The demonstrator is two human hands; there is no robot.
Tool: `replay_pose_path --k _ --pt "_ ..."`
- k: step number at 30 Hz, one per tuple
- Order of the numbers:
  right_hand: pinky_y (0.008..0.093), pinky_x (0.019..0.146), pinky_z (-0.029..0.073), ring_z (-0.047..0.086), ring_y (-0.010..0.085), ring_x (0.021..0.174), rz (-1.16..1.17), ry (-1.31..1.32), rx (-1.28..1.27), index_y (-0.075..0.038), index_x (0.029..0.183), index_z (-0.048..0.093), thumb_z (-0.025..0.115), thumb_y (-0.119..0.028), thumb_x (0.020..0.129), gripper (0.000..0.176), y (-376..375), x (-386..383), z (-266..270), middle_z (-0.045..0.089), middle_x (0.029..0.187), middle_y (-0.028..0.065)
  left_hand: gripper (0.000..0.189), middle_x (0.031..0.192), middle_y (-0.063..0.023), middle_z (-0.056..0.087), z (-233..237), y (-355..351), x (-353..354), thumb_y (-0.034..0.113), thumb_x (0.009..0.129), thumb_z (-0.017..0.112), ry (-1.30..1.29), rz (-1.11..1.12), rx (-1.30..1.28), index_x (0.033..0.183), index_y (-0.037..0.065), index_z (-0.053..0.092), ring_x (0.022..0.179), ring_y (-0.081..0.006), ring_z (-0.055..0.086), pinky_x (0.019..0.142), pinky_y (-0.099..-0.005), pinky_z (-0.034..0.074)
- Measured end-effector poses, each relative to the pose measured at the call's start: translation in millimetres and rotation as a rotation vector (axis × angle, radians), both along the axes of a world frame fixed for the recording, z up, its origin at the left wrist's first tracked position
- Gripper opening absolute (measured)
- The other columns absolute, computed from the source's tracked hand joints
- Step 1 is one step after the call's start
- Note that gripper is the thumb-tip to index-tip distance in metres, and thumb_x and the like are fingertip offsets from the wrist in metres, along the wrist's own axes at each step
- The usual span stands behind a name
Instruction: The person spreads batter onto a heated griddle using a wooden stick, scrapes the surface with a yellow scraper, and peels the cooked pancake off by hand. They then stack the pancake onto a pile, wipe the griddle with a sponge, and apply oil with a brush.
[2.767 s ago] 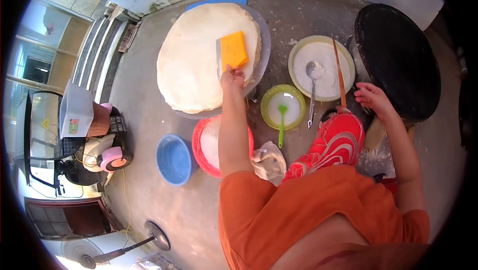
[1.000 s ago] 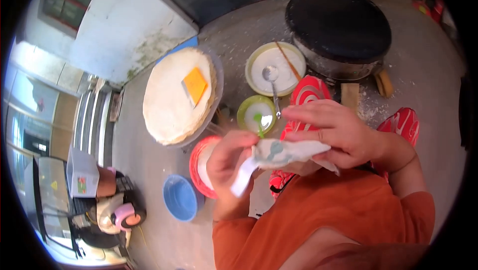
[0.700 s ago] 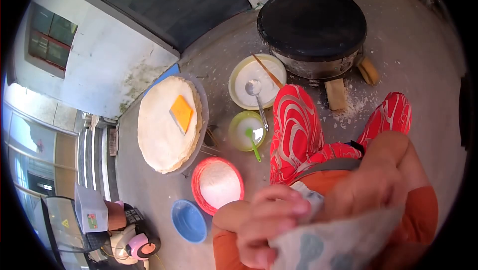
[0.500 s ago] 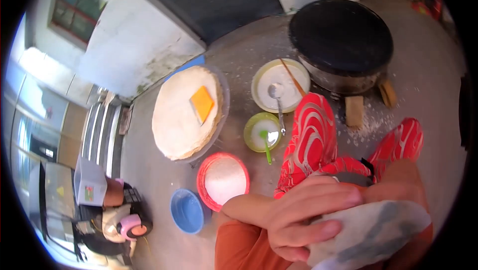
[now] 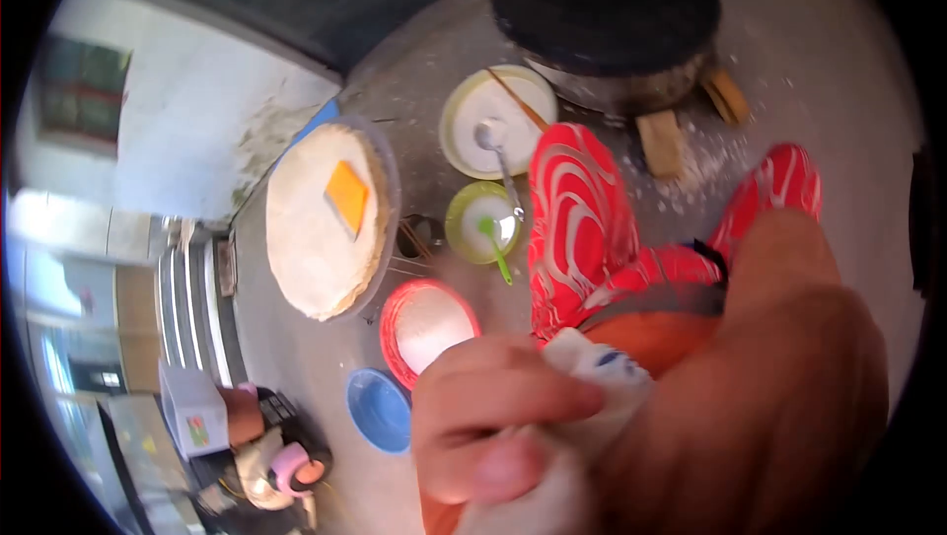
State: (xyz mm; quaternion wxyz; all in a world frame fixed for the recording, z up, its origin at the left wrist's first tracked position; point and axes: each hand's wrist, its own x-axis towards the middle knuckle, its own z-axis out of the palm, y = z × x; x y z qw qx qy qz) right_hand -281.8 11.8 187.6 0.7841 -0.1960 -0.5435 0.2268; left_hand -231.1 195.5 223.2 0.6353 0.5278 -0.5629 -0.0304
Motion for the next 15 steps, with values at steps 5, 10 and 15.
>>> replay_pose_path --k 5,10,15 --pt "0.0360 0.082 0.035 0.047 0.0169 0.099 -0.088 -0.104 0.000 0.003 0.100 0.047 0.049 -0.024 0.083 0.032 -4 -9 -3 0.052 0.099 0.0115 0.027 0.085 -0.0262 0.057 -16 -16 9 0.011 0.080 0.048 -0.205 -0.150 -0.106 0.106 0.004 0.045 0.054 -0.0249 0.054 0.042 -0.0308 0.040" --pt "0.0368 0.080 0.036 0.047 0.0171 0.097 -0.113 -0.117 -0.036 0.002 0.099 0.047 0.050 -0.024 0.082 0.031 -18 -15 4 0.052 0.098 0.0109 0.027 0.086 -0.0267 0.057 -19 -21 10 0.005 0.078 0.050 -0.370 -0.038 -0.170 0.105 0.003 0.044 0.052 -0.0245 0.052 0.040 -0.0290 0.040" --pt "0.0377 0.079 0.036 0.048 0.0174 0.096 -0.133 -0.107 -0.023 0.002 0.097 0.047 0.052 -0.025 0.081 0.031 -23 -18 5 0.053 0.096 0.0102 0.033 0.084 -0.0255 0.057 -14 -39 13 -0.004 0.071 0.056 -0.356 -0.067 -0.208 0.102 0.002 0.046 0.050 -0.0213 0.051 0.041 -0.0277 0.042"
